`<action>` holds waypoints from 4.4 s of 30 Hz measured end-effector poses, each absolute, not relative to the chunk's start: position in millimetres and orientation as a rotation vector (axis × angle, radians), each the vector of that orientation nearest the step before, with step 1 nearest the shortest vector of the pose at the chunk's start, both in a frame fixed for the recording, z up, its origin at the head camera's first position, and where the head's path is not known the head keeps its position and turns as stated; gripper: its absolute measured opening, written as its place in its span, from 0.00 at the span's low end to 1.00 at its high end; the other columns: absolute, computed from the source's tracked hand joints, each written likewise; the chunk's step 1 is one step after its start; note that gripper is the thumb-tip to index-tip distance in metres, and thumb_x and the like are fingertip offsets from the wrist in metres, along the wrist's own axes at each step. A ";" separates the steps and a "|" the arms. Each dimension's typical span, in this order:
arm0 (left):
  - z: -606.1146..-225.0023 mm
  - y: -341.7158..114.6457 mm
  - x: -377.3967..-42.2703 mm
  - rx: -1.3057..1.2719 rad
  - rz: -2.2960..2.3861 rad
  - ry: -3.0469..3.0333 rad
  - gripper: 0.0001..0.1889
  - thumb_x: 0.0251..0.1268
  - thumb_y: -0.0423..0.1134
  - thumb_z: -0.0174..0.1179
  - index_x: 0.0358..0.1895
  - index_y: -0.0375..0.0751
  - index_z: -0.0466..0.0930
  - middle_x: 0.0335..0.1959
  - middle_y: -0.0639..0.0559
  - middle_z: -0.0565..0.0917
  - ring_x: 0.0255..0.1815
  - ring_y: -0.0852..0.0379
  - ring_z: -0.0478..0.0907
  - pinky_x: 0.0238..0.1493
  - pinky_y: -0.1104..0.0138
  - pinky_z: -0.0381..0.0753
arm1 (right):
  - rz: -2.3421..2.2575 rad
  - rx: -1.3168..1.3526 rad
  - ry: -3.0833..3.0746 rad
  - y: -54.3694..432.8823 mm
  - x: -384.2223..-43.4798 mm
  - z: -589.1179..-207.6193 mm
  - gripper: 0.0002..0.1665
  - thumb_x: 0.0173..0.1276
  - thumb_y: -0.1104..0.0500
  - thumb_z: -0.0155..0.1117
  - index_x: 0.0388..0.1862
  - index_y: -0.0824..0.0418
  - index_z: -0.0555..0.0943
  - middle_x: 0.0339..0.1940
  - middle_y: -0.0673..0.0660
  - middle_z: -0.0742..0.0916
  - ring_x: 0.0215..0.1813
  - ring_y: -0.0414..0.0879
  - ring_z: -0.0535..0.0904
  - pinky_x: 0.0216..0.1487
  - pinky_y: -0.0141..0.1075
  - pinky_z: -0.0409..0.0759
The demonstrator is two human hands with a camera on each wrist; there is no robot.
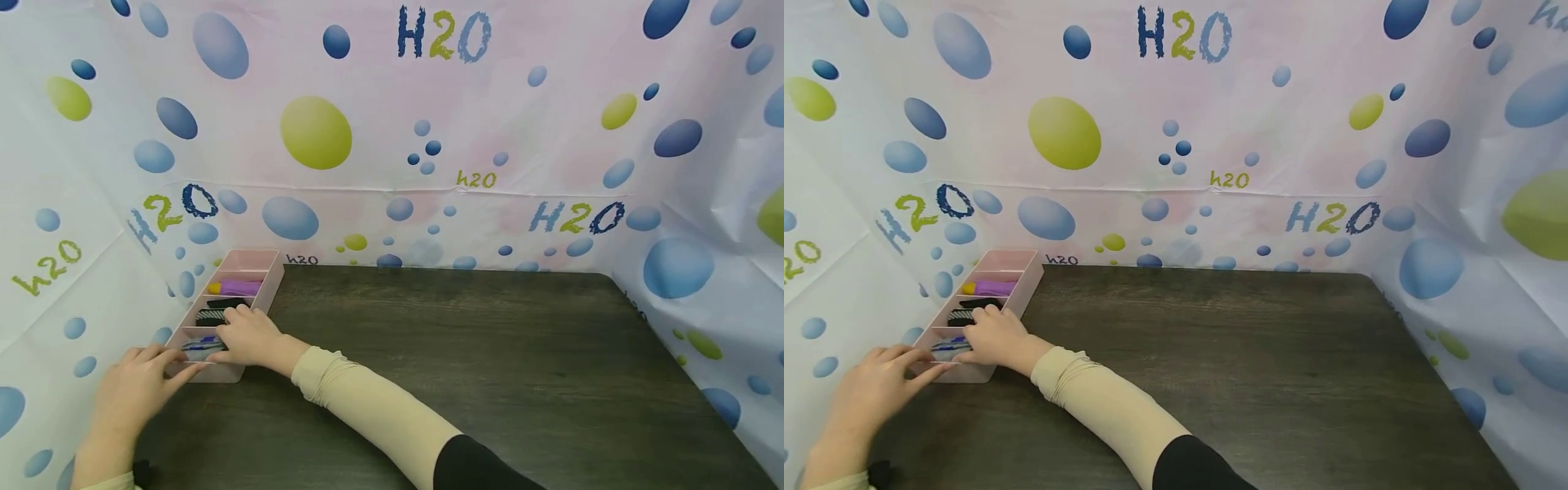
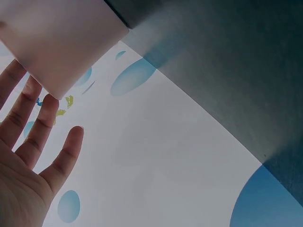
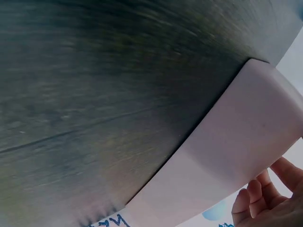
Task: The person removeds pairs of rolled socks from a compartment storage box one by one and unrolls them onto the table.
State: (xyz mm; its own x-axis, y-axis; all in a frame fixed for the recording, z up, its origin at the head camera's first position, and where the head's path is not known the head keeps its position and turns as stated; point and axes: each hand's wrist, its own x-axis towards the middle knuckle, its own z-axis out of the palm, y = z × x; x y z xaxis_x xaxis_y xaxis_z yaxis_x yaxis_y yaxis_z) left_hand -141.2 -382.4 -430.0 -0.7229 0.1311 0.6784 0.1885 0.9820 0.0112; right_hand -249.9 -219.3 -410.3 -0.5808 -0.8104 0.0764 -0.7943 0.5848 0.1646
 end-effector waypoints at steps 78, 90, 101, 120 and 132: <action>-427.0 -381.5 -142.5 -0.173 -0.080 -2.366 0.27 0.44 0.65 0.69 0.20 0.40 0.82 0.18 0.48 0.79 0.28 0.39 0.77 0.23 0.47 0.75 | 0.026 1.172 -2.616 -220.8 -253.9 -392.6 0.09 0.64 0.40 0.62 0.38 0.36 0.86 0.38 0.43 0.68 0.43 0.39 0.61 0.39 0.29 0.59; -428.2 -381.3 -140.9 -0.179 -0.090 -2.360 0.28 0.43 0.65 0.69 0.23 0.38 0.83 0.19 0.45 0.81 0.28 0.38 0.77 0.23 0.45 0.75 | 0.137 1.134 -2.502 -199.6 -258.2 -367.7 0.07 0.64 0.45 0.61 0.36 0.38 0.86 0.38 0.43 0.70 0.43 0.39 0.63 0.39 0.29 0.61; -427.2 -380.1 -138.3 -0.135 -0.117 -2.419 0.20 0.37 0.53 0.75 0.23 0.40 0.83 0.21 0.48 0.81 0.31 0.37 0.77 0.28 0.43 0.76 | 0.181 1.081 -2.496 -165.5 -271.9 -370.3 0.10 0.66 0.48 0.59 0.42 0.38 0.85 0.37 0.46 0.68 0.41 0.42 0.57 0.39 0.32 0.51; -425.6 -378.5 -140.8 -0.081 -0.128 -2.469 0.19 0.36 0.51 0.76 0.24 0.41 0.83 0.22 0.46 0.82 0.32 0.36 0.77 0.28 0.41 0.75 | 0.332 1.009 -2.415 -76.5 -292.9 -382.1 0.09 0.65 0.53 0.63 0.42 0.47 0.87 0.35 0.51 0.66 0.38 0.44 0.54 0.40 0.35 0.48; -424.1 -377.5 -139.7 -0.069 -0.143 -2.493 0.19 0.37 0.53 0.76 0.24 0.42 0.83 0.21 0.48 0.81 0.33 0.36 0.76 0.29 0.41 0.74 | 0.314 1.003 -2.339 -15.4 -303.4 -393.6 0.06 0.62 0.57 0.66 0.37 0.52 0.87 0.34 0.53 0.65 0.38 0.46 0.54 0.40 0.37 0.49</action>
